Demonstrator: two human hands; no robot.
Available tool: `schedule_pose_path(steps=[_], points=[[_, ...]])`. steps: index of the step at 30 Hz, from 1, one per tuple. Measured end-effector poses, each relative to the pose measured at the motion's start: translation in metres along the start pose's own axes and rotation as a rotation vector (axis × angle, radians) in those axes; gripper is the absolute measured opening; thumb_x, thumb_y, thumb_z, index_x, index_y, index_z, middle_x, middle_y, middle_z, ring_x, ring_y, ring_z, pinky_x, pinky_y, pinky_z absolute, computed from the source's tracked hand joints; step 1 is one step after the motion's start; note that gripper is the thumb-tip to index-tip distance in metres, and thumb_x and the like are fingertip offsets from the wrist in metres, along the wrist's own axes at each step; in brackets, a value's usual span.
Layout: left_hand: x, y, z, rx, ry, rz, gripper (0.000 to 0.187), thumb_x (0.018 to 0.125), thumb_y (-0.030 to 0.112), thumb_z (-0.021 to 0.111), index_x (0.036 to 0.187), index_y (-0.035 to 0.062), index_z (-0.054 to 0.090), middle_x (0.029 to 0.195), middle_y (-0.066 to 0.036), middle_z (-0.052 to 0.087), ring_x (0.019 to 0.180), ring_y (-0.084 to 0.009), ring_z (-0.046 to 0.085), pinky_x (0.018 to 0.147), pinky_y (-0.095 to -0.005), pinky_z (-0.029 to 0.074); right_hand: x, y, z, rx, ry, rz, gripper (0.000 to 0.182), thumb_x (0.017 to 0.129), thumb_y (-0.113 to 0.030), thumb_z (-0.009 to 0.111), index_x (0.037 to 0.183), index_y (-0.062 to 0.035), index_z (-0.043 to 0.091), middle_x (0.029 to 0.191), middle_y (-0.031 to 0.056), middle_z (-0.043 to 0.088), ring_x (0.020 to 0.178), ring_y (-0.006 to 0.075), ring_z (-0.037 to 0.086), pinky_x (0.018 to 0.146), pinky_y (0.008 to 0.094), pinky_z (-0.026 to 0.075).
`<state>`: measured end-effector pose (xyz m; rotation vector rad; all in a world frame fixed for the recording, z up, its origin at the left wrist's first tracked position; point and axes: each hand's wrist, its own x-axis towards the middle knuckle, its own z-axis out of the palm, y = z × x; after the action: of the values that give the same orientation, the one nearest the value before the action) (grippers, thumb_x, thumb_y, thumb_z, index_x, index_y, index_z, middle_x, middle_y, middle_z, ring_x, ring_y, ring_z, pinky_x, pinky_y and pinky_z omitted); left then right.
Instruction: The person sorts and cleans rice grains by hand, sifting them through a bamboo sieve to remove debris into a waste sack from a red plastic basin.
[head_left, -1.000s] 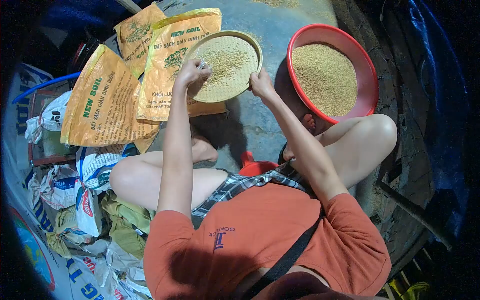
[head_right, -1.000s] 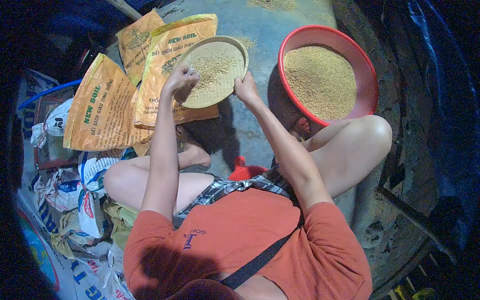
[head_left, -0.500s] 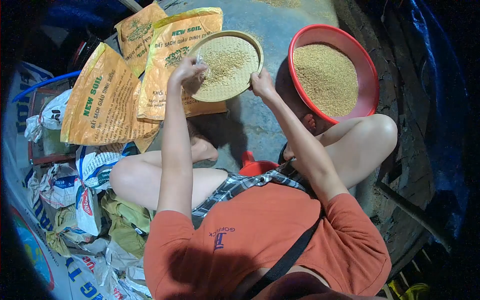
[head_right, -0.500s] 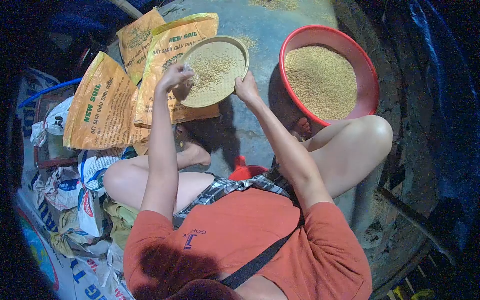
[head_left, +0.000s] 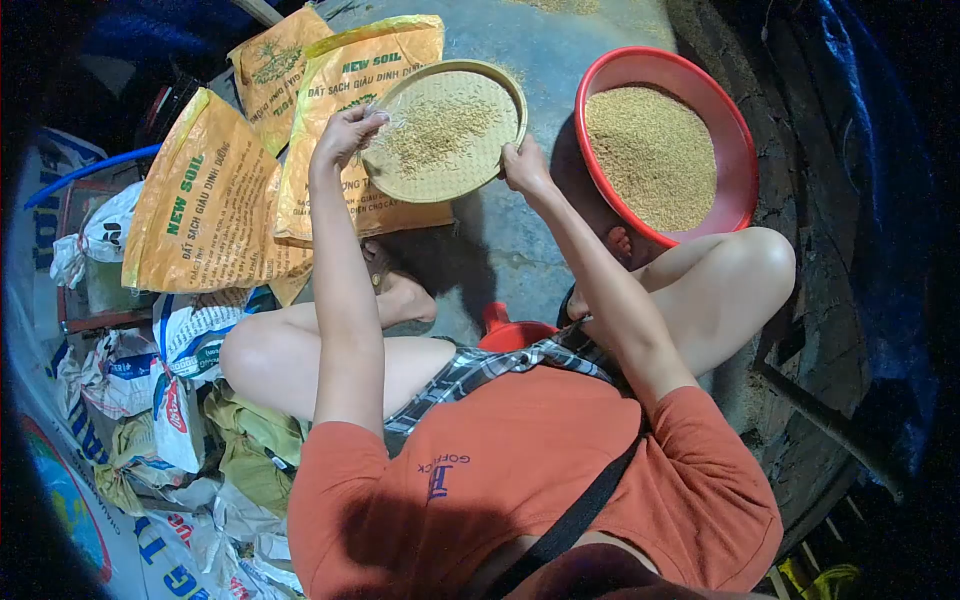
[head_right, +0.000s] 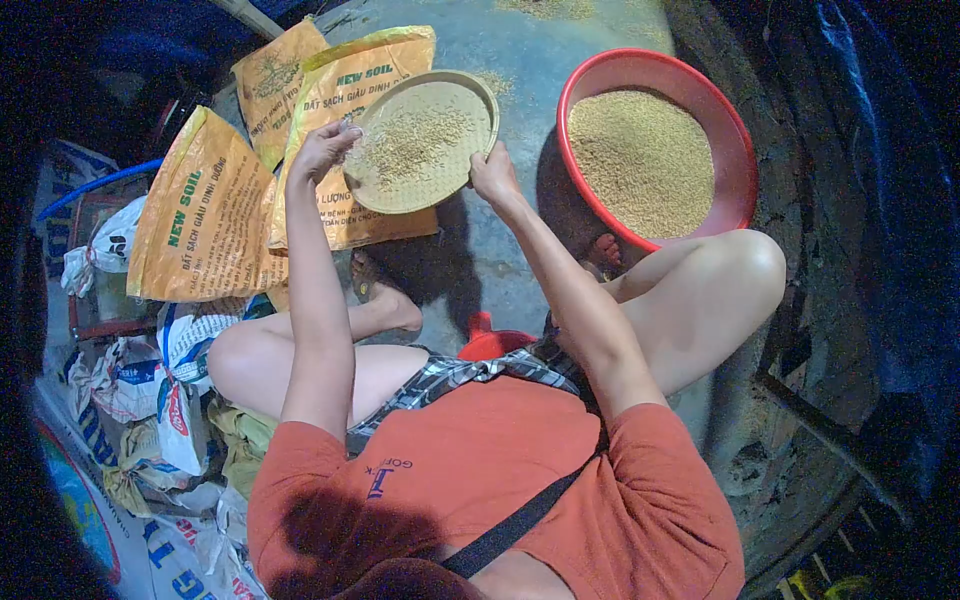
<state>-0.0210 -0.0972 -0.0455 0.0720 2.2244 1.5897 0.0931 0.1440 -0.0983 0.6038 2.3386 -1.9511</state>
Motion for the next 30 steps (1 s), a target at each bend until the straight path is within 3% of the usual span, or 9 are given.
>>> schedule_pose_path(steps=[5,8,16,18,19,21,22,24,30], points=[[0.012,-0.024,-0.006,0.306,0.257,0.076,0.018,0.067,0.016,0.063,0.078,0.0027,0.06,0.057,-0.003,0.054,0.048,-0.0107,0.046,0.047,-0.0248,0.037,-0.001,-0.001,0.0,0.015,-0.087,-0.046,0.023,0.074,-0.006,0.038,0.091,0.0071,0.045,0.068,0.014,0.055,0.054,0.0187,0.055,0.047,0.0312,0.043],[0.012,-0.026,0.006,0.628,0.378,0.22,0.028,0.065,0.021,0.063,0.082,-0.0018,0.059,0.072,-0.011,0.06,0.063,-0.0164,0.056,0.059,-0.0275,0.043,0.0,0.002,0.003,0.016,-0.063,-0.048,0.023,0.074,-0.007,0.038,0.091,0.0068,0.045,0.067,0.0138,0.055,0.054,0.0186,0.055,0.047,0.0316,0.043],[0.006,-0.029,0.025,0.578,0.316,0.205,0.014,0.062,0.012,0.064,0.069,0.0008,0.059,0.058,-0.012,0.056,0.053,-0.0203,0.054,0.053,-0.0312,0.042,0.013,0.021,0.01,-0.073,0.014,-0.137,0.026,0.074,-0.012,0.041,0.09,0.0078,0.044,0.072,0.0182,0.055,0.061,0.0237,0.056,0.055,0.0342,0.044],[0.008,-0.034,0.026,0.604,0.332,0.254,0.015,0.062,0.013,0.064,0.071,0.002,0.06,0.059,-0.013,0.056,0.053,-0.0212,0.054,0.052,-0.0315,0.042,0.01,0.02,0.01,0.03,0.013,-0.132,0.014,0.075,-0.01,0.035,0.075,0.0013,0.043,0.051,0.0053,0.046,0.038,0.0112,0.042,0.032,0.0247,0.031],[0.011,-0.039,0.025,0.604,0.331,0.254,0.015,0.062,0.013,0.064,0.071,0.002,0.06,0.059,-0.013,0.056,0.053,-0.0212,0.054,0.052,-0.0315,0.042,0.014,0.025,0.011,0.03,0.014,-0.131,0.014,0.075,-0.01,0.035,0.075,0.0013,0.043,0.051,0.0053,0.046,0.038,0.0112,0.042,0.032,0.0247,0.031],[0.013,-0.041,0.02,0.55,0.356,0.285,0.016,0.062,0.014,0.065,0.072,0.0019,0.061,0.057,-0.01,0.056,0.053,-0.0186,0.053,0.052,-0.0306,0.041,0.018,0.027,0.012,-0.127,0.011,-0.094,0.027,0.073,-0.013,0.042,0.092,0.0059,0.045,0.077,0.0192,0.055,0.072,0.0269,0.056,0.064,0.0355,0.043],[0.013,-0.037,0.018,0.55,0.355,0.286,0.016,0.062,0.014,0.065,0.072,0.0019,0.061,0.057,-0.01,0.056,0.053,-0.0186,0.053,0.052,-0.0306,0.041,0.016,0.025,0.012,-0.127,0.011,-0.093,0.027,0.073,-0.013,0.042,0.092,0.0059,0.045,0.077,0.0192,0.055,0.072,0.0269,0.056,0.064,0.0355,0.043],[0.012,-0.023,0.009,0.328,0.275,0.105,0.022,0.068,0.018,0.063,0.082,0.0005,0.06,0.067,-0.003,0.058,0.055,-0.0106,0.05,0.05,-0.0263,0.04,0.008,0.018,0.011,0.015,0.008,-0.221,0.015,0.075,-0.011,0.034,0.076,0.0016,0.043,0.051,0.0052,0.046,0.039,0.0116,0.043,0.032,0.0248,0.032],[-0.006,0.018,-0.007,-0.006,0.135,0.075,0.019,0.069,0.017,0.063,0.081,0.0026,0.061,0.06,0.001,0.054,0.046,-0.005,0.039,0.042,-0.0197,0.03,-0.008,-0.007,0.003,0.085,-0.052,-0.123,0.016,0.075,-0.012,0.035,0.074,0.0018,0.043,0.051,0.0059,0.047,0.039,0.0125,0.043,0.034,0.0256,0.033]])
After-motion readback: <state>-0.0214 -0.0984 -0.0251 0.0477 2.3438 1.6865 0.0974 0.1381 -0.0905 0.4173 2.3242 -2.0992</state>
